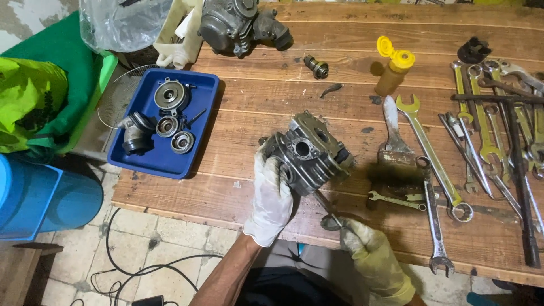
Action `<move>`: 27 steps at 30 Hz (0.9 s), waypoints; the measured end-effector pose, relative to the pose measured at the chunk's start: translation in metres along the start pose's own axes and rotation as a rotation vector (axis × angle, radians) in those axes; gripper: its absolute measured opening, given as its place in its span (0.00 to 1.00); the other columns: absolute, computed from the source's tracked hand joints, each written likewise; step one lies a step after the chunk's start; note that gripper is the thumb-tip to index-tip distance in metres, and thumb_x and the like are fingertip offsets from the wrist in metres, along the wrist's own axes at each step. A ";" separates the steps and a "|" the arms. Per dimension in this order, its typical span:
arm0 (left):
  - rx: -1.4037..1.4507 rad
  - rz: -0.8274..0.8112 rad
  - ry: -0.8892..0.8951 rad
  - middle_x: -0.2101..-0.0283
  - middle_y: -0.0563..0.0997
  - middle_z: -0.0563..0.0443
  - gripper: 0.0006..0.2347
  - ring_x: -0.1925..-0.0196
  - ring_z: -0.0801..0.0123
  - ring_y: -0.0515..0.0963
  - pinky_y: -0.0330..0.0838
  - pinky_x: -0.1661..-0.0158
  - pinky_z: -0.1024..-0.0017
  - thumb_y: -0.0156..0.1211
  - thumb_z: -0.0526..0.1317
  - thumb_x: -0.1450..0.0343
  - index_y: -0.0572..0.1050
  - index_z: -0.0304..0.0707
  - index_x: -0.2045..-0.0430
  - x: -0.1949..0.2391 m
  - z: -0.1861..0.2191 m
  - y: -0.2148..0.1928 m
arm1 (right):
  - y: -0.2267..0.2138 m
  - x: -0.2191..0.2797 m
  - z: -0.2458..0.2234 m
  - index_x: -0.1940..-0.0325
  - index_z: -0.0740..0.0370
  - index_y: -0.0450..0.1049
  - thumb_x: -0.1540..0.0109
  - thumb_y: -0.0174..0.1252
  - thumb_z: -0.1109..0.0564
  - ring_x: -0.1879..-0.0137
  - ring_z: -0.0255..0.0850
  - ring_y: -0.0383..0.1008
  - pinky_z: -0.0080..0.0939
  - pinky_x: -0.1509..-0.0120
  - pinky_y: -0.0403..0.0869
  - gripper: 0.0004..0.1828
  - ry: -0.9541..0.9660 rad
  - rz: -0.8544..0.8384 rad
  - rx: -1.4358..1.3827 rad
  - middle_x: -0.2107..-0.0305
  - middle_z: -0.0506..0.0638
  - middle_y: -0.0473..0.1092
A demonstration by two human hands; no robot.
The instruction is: Cleaning and inspecting a motorcycle engine block using a small tool on a workbench.
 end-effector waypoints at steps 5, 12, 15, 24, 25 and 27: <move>0.066 0.066 0.042 0.40 0.65 0.25 0.14 0.35 0.36 0.69 0.63 0.32 0.44 0.40 0.36 0.23 0.68 0.22 0.49 -0.002 0.006 -0.002 | 0.002 -0.003 -0.009 0.44 0.66 0.80 0.35 0.52 0.57 0.41 0.44 0.81 0.43 0.30 0.74 0.19 -0.080 0.037 -0.063 0.50 0.55 0.82; 0.082 0.086 0.046 0.38 0.66 0.26 0.12 0.32 0.38 0.68 0.62 0.30 0.47 0.42 0.33 0.23 0.69 0.24 0.49 0.004 0.015 -0.011 | -0.046 -0.007 0.060 0.47 0.65 0.82 0.39 0.60 0.50 0.60 0.46 0.81 0.44 0.55 0.80 0.21 0.132 0.211 -0.032 0.65 0.55 0.81; 0.091 0.052 0.056 0.36 0.66 0.24 0.12 0.30 0.35 0.66 0.60 0.29 0.45 0.42 0.33 0.24 0.73 0.25 0.53 0.008 0.015 -0.016 | -0.052 -0.013 0.024 0.41 0.67 0.77 0.35 0.53 0.64 0.41 0.49 0.80 0.42 0.33 0.75 0.19 0.188 0.235 -0.183 0.46 0.60 0.79; 0.207 0.063 -0.248 0.38 0.61 0.31 0.22 0.32 0.45 0.71 0.65 0.32 0.61 0.58 0.29 0.30 0.66 0.25 0.40 0.022 0.005 -0.027 | -0.062 -0.017 -0.002 0.42 0.74 0.77 0.35 0.54 0.63 0.56 0.46 0.77 0.38 0.52 0.74 0.19 0.180 0.369 -0.108 0.56 0.62 0.80; -0.204 -0.020 -0.136 0.45 0.66 0.36 0.18 0.44 0.46 0.69 0.63 0.46 0.55 0.60 0.35 0.32 0.72 0.37 0.47 0.024 0.009 -0.024 | -0.062 -0.017 0.001 0.41 0.75 0.77 0.34 0.54 0.63 0.60 0.46 0.77 0.37 0.55 0.73 0.19 0.210 0.371 -0.148 0.58 0.63 0.80; -0.615 -0.105 -0.021 0.52 0.71 0.40 0.15 0.56 0.48 0.68 0.61 0.60 0.48 0.63 0.42 0.34 0.78 0.49 0.53 0.026 0.013 -0.017 | -0.063 -0.017 0.009 0.41 0.75 0.76 0.34 0.54 0.63 0.63 0.45 0.76 0.36 0.59 0.73 0.19 0.240 0.370 -0.187 0.60 0.64 0.79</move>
Point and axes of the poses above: each hand's wrist, its own x-axis away from the middle knuckle, its own y-axis out of the palm, z = x × y, the point moved 8 cm from there along -x, towards the middle knuckle
